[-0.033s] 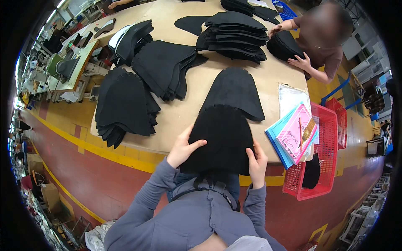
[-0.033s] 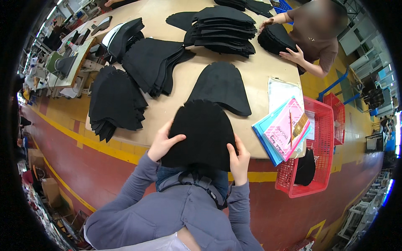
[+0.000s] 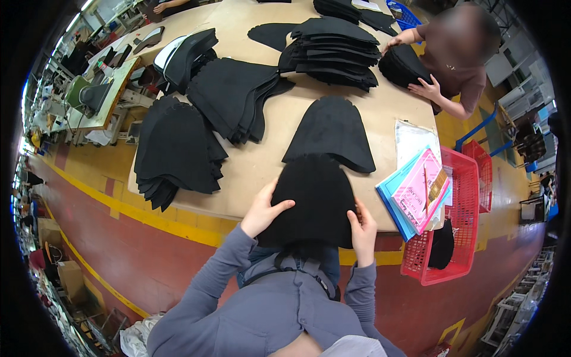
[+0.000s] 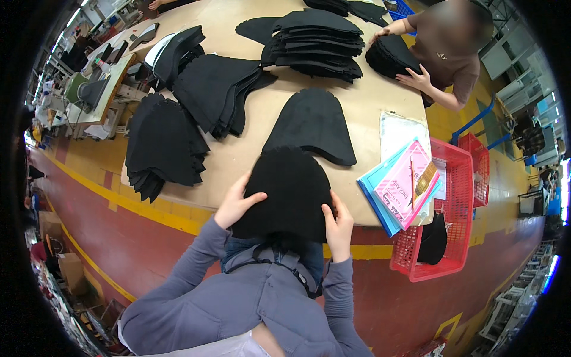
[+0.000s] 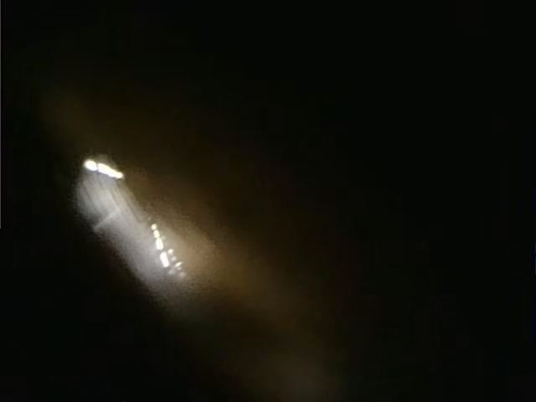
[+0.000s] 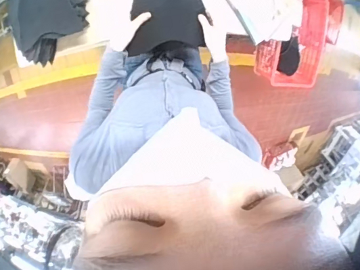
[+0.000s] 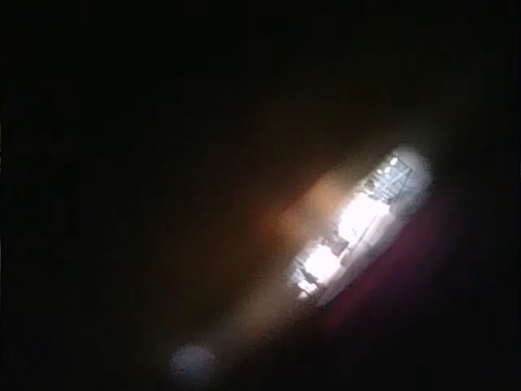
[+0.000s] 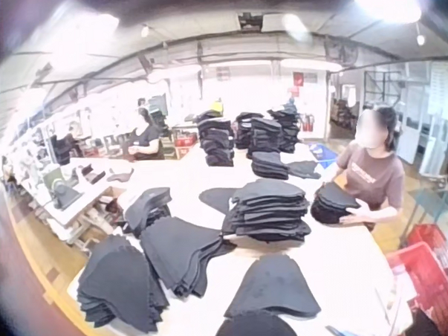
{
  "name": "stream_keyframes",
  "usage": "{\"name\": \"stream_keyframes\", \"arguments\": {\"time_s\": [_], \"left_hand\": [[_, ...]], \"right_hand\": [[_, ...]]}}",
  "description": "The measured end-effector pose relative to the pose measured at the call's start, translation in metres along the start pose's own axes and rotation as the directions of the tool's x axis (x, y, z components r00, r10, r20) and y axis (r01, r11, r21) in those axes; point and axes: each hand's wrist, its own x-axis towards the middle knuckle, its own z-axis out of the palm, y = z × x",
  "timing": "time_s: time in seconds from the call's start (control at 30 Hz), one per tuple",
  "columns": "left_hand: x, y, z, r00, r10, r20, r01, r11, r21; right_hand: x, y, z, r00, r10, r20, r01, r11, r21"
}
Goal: The person repeatedly picks up stacks of black fabric pieces from a table, fans them to check alignment, and places them back in organized piles. The person also briefly handles a white elastic band and a small white tag.
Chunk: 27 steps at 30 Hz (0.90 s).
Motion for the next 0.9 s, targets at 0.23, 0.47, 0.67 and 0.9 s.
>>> {"name": "stream_keyframes", "arguments": {"time_s": [0.23,0.47,0.67,0.9], "left_hand": [[0.003,-0.035,0.008,0.979,-0.203,-0.032,0.206,0.959,0.194],[0.03,-0.023,0.018,0.918,-0.39,0.079,0.396,0.914,-0.092],[0.0,0.038,0.019,0.995,-0.075,0.061,0.078,0.996,-0.042],[0.03,0.064,-0.005,0.878,0.414,0.242,-0.477,0.802,0.36]], "right_hand": [[-0.001,-0.004,-0.004,0.991,0.133,-0.017,-0.128,0.899,-0.419],[0.003,0.03,0.017,0.999,0.006,0.04,0.015,0.864,-0.503],[-0.012,-0.035,0.01,1.0,-0.005,-0.006,0.005,1.0,0.018],[0.02,-0.038,-0.007,0.908,-0.408,0.098,0.388,0.906,0.171]]}}
